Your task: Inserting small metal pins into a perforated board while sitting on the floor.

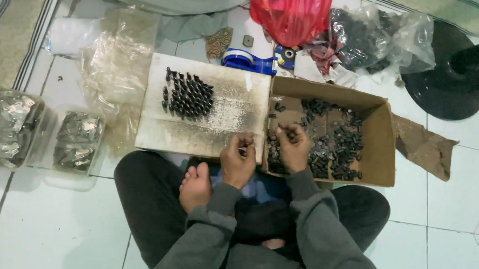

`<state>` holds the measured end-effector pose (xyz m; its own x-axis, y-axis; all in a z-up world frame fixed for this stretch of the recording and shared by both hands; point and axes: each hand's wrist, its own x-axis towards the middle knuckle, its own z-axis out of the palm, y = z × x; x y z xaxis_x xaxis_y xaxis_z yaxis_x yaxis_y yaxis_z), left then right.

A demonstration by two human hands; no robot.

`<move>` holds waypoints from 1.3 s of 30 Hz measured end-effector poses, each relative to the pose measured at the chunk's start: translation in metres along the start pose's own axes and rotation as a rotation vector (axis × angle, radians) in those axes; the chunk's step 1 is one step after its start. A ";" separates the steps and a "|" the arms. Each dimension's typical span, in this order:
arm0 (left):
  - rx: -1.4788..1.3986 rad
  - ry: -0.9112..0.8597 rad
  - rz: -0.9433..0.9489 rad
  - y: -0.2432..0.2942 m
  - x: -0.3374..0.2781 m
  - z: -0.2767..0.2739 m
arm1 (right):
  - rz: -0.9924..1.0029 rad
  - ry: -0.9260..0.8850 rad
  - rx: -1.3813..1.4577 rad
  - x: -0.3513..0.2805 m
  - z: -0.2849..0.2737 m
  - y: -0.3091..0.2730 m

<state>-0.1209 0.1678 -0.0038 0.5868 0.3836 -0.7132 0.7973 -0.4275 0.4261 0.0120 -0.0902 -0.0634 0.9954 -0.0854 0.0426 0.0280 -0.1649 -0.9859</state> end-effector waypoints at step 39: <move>-0.893 -0.274 0.446 0.171 0.036 0.130 | 0.050 0.175 -0.135 0.035 -0.074 0.047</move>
<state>0.0185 0.0024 -0.0291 0.8915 0.0921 -0.4435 0.3949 0.3213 0.8607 0.0412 -0.1733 -0.0965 0.9638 -0.2645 0.0329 -0.0455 -0.2848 -0.9575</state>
